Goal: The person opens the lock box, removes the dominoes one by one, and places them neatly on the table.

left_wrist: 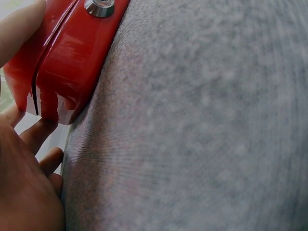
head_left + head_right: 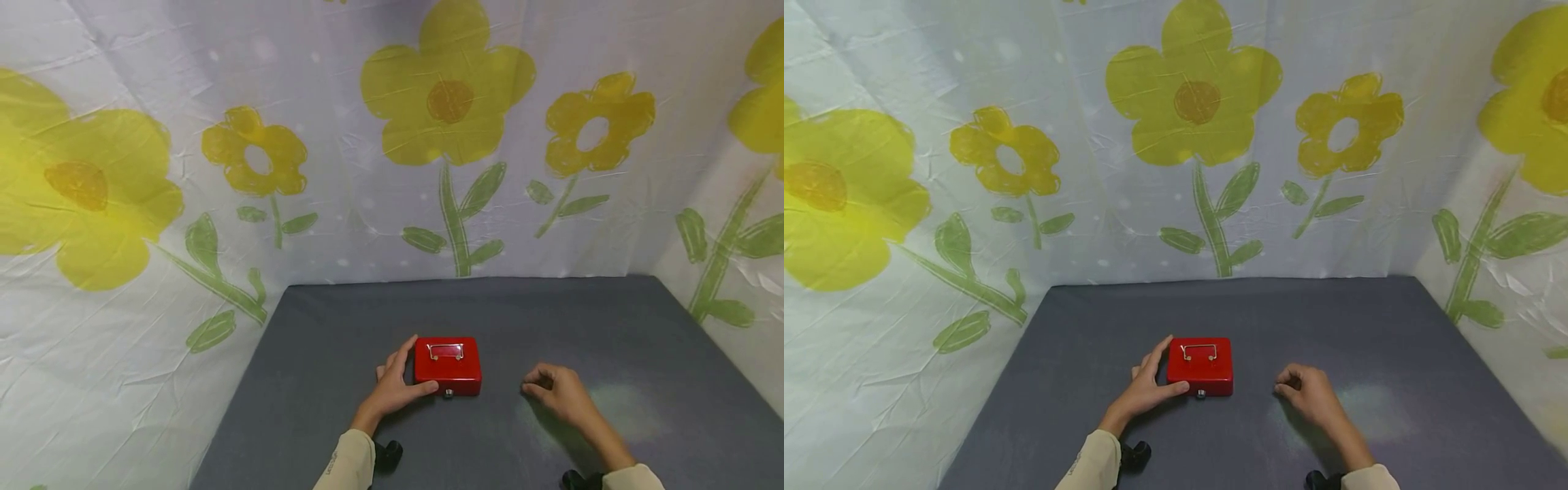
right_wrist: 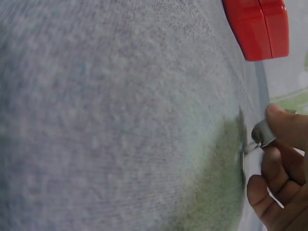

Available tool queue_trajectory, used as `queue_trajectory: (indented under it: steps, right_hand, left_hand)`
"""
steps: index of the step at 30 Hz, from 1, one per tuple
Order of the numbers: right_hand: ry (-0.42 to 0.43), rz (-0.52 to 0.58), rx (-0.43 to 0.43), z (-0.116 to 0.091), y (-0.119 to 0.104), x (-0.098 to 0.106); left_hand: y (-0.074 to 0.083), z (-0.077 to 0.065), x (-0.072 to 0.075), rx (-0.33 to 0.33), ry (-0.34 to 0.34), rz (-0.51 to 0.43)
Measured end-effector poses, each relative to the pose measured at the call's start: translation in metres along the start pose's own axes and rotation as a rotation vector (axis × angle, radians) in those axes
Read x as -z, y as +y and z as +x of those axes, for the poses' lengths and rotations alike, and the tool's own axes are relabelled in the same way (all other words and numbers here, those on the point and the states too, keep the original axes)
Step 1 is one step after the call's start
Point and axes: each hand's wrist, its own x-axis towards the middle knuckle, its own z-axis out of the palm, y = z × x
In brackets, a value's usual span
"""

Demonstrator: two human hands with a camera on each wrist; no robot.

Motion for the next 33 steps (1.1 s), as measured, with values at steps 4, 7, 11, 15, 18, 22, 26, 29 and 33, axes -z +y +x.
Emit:
queue_trajectory:
  steps: [4, 7, 11, 15, 18, 22, 26, 29, 33]
  right_hand:
    - [0.037, 0.008, 0.051, 0.002, -0.001, 0.0]
    - [0.073, 0.012, 0.067, 0.002, -0.002, -0.001]
    - [0.087, 0.028, 0.071, 0.003, -0.003, -0.003]
    - [0.062, 0.042, 0.083, 0.005, -0.003, -0.007]
    - [0.014, 0.08, 0.081, 0.005, -0.004, -0.009]
    - [-0.041, 0.128, 0.06, 0.005, -0.004, -0.012]
    - [-0.057, 0.149, 0.032, 0.005, -0.007, -0.017]
    - [-0.054, 0.139, 0.028, 0.005, -0.011, -0.021]
    - [-0.052, 0.104, 0.058, 0.006, -0.017, -0.026]
  left_hand:
    - [0.0, 0.0, 0.0, -0.001, 0.004, -0.002]
    - [-0.001, 0.0, -0.001, -0.004, 0.005, 0.0]
    - [-0.002, 0.001, -0.002, -0.004, 0.007, -0.002]
    - [-0.002, 0.002, -0.002, -0.009, 0.008, 0.005]
    - [-0.002, 0.003, -0.001, -0.038, 0.006, 0.029]
    - [-0.001, 0.006, -0.001, -0.073, 0.005, 0.067]
    - [0.0, 0.008, 0.001, -0.074, -0.002, 0.085]
    - [0.003, 0.01, 0.003, -0.072, -0.008, 0.089]
    - [0.005, 0.011, 0.004, -0.082, -0.008, 0.109]
